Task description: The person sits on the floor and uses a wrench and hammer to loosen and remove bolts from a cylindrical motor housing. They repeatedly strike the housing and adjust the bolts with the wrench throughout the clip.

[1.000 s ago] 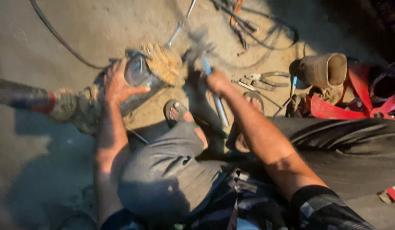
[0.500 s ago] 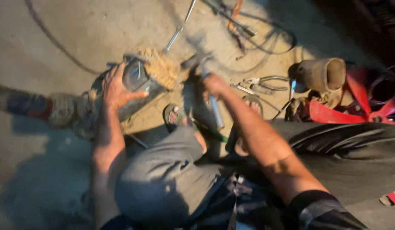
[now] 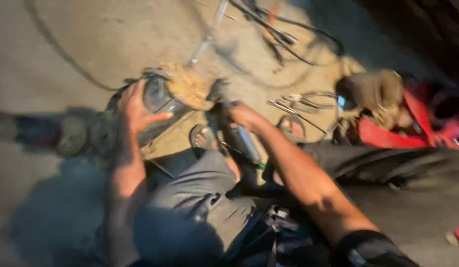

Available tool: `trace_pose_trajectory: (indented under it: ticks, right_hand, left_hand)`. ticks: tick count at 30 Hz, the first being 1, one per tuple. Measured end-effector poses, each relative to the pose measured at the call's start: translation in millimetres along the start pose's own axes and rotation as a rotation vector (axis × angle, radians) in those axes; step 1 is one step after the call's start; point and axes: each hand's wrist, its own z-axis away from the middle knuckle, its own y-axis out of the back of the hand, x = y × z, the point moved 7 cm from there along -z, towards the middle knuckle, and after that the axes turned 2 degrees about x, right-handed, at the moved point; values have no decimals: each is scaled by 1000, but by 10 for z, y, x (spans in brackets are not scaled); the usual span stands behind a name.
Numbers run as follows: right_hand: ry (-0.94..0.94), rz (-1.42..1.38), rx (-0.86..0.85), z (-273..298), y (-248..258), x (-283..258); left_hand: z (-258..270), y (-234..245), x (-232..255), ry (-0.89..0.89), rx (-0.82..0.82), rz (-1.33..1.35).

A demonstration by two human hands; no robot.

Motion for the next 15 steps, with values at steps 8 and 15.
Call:
trace_pose_trajectory:
  ticks: [8,15]
  right_hand:
    - [-36,-304,184,248,577,334]
    - [67,152,331,430,721,363]
  left_hand:
    - [74,-197,-163,77,-105,-39]
    - [-158,-164,-413,112,-191,281]
